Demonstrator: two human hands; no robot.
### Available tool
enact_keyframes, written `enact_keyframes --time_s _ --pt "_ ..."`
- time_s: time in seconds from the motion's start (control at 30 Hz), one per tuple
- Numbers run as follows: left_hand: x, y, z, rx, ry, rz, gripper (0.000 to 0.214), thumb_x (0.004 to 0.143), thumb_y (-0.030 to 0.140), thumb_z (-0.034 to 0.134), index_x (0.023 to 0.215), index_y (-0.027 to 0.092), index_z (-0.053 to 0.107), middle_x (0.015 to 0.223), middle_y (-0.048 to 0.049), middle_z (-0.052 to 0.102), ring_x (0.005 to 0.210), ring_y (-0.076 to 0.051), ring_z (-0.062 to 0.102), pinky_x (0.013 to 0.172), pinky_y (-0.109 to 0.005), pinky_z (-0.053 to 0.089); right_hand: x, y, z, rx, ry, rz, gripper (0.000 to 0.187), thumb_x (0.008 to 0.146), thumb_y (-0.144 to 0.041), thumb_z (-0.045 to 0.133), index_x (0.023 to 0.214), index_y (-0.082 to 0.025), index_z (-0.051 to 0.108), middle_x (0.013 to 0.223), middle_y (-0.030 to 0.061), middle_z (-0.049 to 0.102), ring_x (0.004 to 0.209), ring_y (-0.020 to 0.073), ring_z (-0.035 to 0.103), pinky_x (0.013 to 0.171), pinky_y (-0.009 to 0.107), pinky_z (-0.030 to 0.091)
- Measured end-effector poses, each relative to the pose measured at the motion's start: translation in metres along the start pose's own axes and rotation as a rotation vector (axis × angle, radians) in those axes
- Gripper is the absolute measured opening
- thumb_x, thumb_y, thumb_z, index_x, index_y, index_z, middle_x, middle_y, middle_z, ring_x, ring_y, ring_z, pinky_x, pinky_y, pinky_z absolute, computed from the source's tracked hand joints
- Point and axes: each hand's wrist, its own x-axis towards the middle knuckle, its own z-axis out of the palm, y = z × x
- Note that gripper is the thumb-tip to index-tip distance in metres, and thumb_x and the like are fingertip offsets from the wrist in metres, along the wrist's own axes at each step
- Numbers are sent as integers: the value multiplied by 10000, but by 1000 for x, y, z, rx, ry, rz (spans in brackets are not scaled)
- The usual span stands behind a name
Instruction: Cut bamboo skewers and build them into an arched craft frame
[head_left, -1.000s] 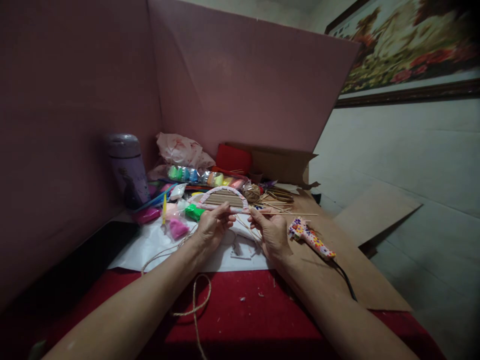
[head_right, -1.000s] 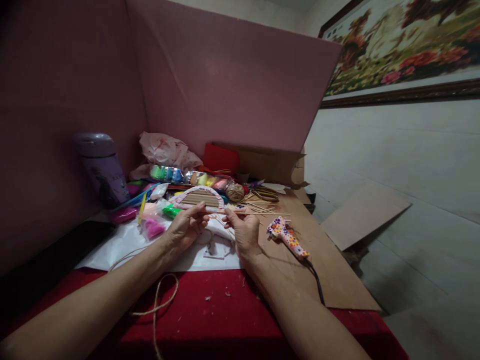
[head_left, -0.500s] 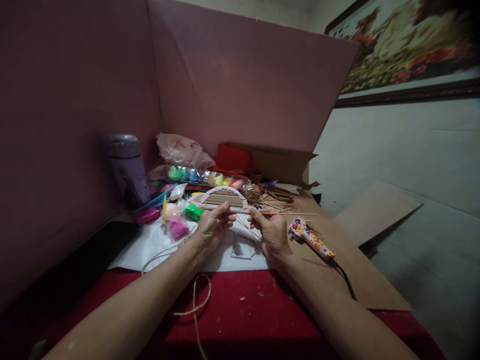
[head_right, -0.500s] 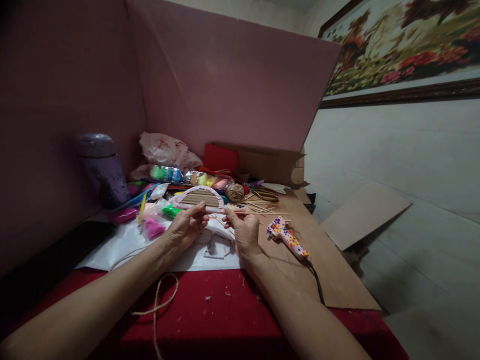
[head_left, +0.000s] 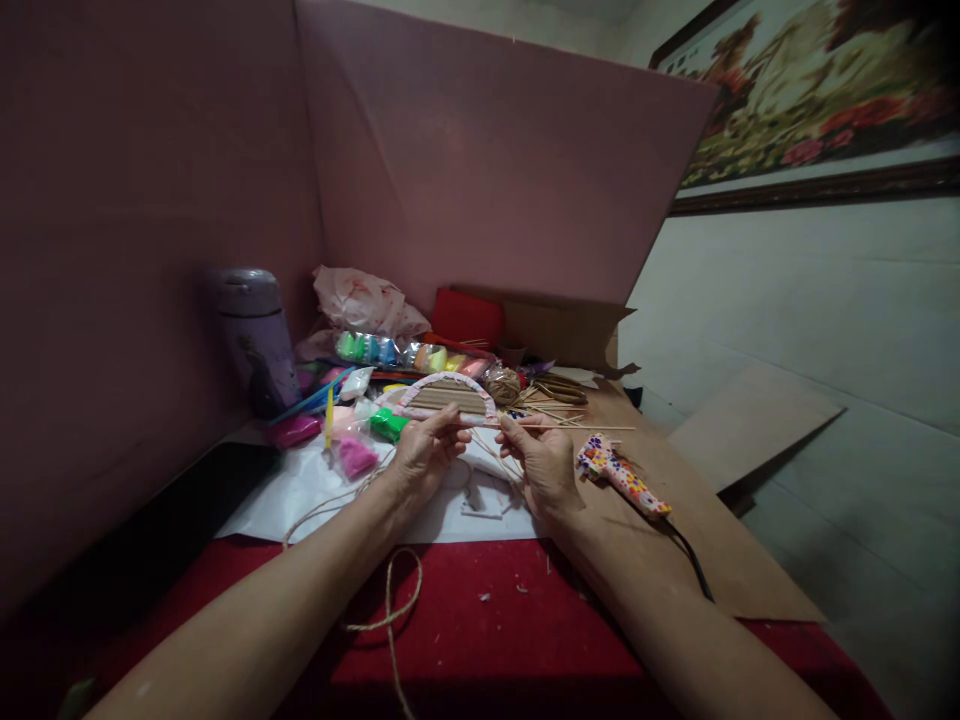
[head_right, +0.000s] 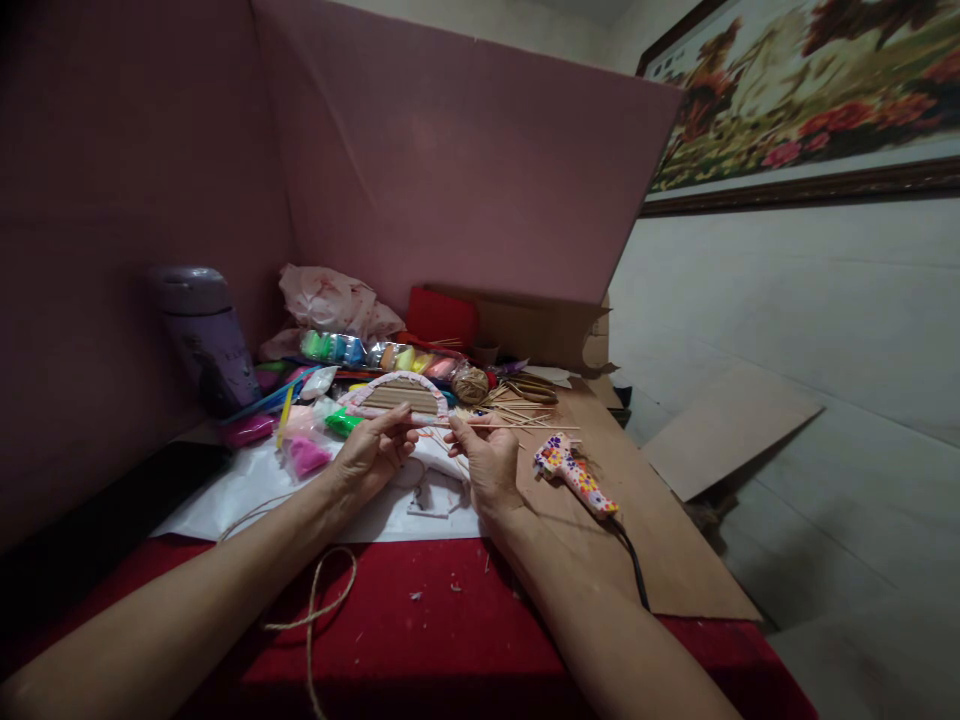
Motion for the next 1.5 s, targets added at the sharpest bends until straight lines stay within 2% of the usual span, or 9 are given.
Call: enact_keyframes --time_s 0.53,0.77,1.5 --pt "-1 1 1 20 17 -16 84 750 147 607 690 89 608 581 -21 633 422 -58 550 391 -140 438 2 2 -2 -13 -12 -20 270 617 -292 764 692 -138 555 537 -8 623 449 84 536 425 188 427" --pt "-1 0 1 6 7 -1 86 704 160 658 697 98 599 561 -5 615 427 -62 550 399 -144 435 2 2 -2 -17 -9 -17 265 620 -292 761 691 -144 554 540 -7 625 456 92 545 425 194 432" --pt "-2 2 2 36 25 -12 89 743 161 608 691 90 595 572 -17 623 411 -61 535 386 -149 414 1 0 -1 -24 -11 -12 260 614 -285 764 679 -140 559 525 -5 628 450 94 551 416 188 435"
